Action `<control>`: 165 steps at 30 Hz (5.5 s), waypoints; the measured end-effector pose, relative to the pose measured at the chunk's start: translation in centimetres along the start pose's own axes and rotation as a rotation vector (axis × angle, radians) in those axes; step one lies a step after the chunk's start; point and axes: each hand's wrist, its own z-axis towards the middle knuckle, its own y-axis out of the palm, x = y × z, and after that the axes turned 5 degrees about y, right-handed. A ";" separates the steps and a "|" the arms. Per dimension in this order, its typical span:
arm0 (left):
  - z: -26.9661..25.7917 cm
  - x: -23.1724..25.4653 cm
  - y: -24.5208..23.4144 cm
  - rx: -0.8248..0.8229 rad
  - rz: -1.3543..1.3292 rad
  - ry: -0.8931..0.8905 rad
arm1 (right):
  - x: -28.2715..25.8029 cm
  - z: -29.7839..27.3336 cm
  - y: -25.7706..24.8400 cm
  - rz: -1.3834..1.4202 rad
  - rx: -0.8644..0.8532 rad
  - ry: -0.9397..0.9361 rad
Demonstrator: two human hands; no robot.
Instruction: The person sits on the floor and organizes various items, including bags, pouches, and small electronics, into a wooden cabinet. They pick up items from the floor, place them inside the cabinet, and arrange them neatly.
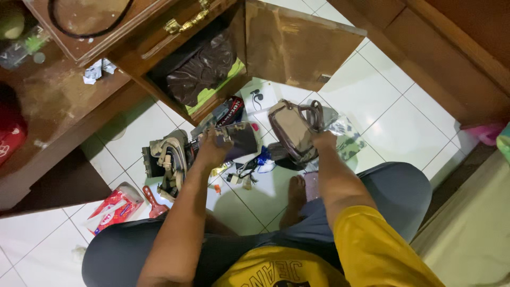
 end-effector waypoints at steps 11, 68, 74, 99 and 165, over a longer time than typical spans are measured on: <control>0.0 -1.0 1.1 -0.064 -0.041 -0.042 | -0.5 -1.3 0.0 0.177 0.066 -0.002; 3.8 -1.9 -3.6 0.281 -1.530 -0.228 | -20.9 -16.5 -0.9 0.964 -1.167 -0.425; 3.2 -4.7 -2.1 0.434 -1.587 -0.196 | -30.7 -12.1 2.0 0.948 -0.875 -0.302; 3.3 -9.1 -1.4 0.419 -1.466 -0.366 | -49.0 -14.6 3.9 -0.079 0.142 -1.370; 5.6 -0.8 11.0 0.003 -0.383 0.066 | -12.1 -8.5 -3.9 0.917 -0.199 -0.427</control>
